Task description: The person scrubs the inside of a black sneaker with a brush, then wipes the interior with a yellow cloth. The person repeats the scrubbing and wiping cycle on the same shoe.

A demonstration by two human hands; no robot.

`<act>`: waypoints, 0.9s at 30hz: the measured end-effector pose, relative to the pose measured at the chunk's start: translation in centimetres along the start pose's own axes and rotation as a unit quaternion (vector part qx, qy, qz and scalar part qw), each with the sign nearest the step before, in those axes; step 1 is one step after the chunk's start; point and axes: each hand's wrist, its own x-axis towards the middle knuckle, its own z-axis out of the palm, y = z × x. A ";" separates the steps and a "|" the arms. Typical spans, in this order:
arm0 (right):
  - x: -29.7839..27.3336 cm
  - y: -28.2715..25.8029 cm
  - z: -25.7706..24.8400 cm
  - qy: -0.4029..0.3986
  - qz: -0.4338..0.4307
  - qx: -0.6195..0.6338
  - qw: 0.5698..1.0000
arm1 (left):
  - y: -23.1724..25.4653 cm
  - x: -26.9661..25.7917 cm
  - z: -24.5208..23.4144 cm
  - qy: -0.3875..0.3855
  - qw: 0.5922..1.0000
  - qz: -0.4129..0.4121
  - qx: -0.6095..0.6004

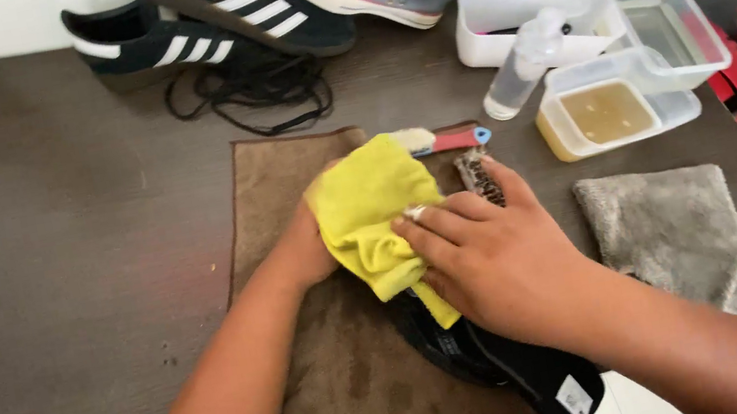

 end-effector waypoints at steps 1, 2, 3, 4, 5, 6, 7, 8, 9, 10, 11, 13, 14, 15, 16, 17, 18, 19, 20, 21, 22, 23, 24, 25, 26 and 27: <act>0.5 -0.3 -1.0 0.042 -0.020 -0.021 0.999 | -0.1 -0.2 0.0 -0.001 1.000 0.000 0.001; 1.0 -0.6 -1.9 0.084 -0.040 -0.041 0.995 | -0.2 -0.3 0.0 -0.002 1.000 -0.001 0.001; 1.3 -0.5 -2.2 0.083 -0.044 -0.041 0.995 | -0.3 -0.4 0.0 0.002 1.000 -0.002 0.001; 1.6 -0.5 -2.6 0.089 -0.073 -0.019 0.993 | -0.3 -0.4 0.1 0.001 1.000 -0.001 0.002; 1.8 -0.4 -3.0 0.096 -0.099 0.000 0.991 | -0.3 -0.3 0.2 -0.002 1.000 0.002 0.003; 1.4 -0.2 -1.4 0.095 -0.100 0.000 0.990 | -0.2 -0.2 0.3 -0.001 1.000 0.002 0.002; 1.0 0.0 0.3 0.034 -0.086 0.010 0.996 | -0.2 0.0 0.3 -0.004 1.000 0.007 0.004; 0.7 0.2 1.9 -0.027 -0.072 0.019 0.997 | -0.1 0.3 0.4 -0.008 1.000 0.011 0.007; 0.4 0.4 2.3 -0.028 -0.072 0.019 0.997 | -0.1 0.3 0.6 -0.008 1.000 0.011 0.006; 0.0 0.6 2.7 -0.017 -0.079 0.010 0.997 | 0.0 0.3 0.8 -0.013 1.000 0.014 0.007; 0.0 1.0 3.1 -0.005 -0.089 0.000 0.996 | 0.1 0.4 0.8 -0.014 1.000 0.016 0.010; 0.4 0.6 3.4 0.001 -0.116 0.004 0.993 | 1.0 0.3 0.7 -0.015 1.000 -0.007 0.012; 0.6 0.4 3.5 0.006 -0.139 0.008 0.990 | 1.5 0.2 0.7 -0.017 0.999 -0.030 0.014; 0.4 0.2 4.6 0.006 -0.137 0.010 0.990 | 1.3 -0.1 0.8 -0.020 0.999 -0.032 0.014; 0.2 0.0 5.8 0.021 -0.141 0.025 0.990 | 1.2 -0.4 0.8 -0.018 0.999 -0.027 -0.006; 0.4 0.1 7.0 0.039 -0.145 0.035 0.988 | 1.0 -0.2 0.6 -0.015 0.999 -0.016 -0.023; 0.9 0.3 6.2 0.043 -0.144 0.032 0.988 | 0.8 0.1 0.5 -0.016 1.000 -0.013 -0.020; 1.2 0.3 5.5 0.043 -0.159 0.041 0.985 | 0.5 0.0 0.7 -0.014 0.999 -0.013 -0.029; 1.5 0.2 4.8 0.044 -0.175 0.050 0.982 | 0.2 -0.1 0.8 -0.012 0.999 -0.013 -0.038; 1.2 0.4 5.0 0.042 -0.174 0.052 0.983 | 0.5 -0.2 0.8 -0.013 0.999 -0.016 -0.039; 0.9 0.5 5.2 0.043 -0.181 0.054 0.981 | 0.9 -0.3 0.7 -0.017 0.999 -0.011 -0.031; 1.0 0.8 5.4 0.048 -0.192 0.051 0.979 | 1.2 0.0 0.4 -0.017 1.000 -0.002 -0.019; 0.9 0.9 4.4 0.050 -0.193 0.050 0.979 | 1.6 0.0 0.4 -0.016 1.000 -0.001 -0.016; 0.9 1.1 3.5 0.004 -0.183 0.098 0.978 | 2.0 0.0 0.3 -0.018 1.000 -0.010 -0.023; 0.9 1.2 2.5 -0.042 -0.173 0.145 0.973 | 2.3 0.1 0.2 -0.020 0.999 -0.019 -0.030; 1.1 1.6 1.6 -0.041 -0.172 0.146 0.973 | 2.4 0.0 0.1 -0.021 0.999 -0.019 -0.029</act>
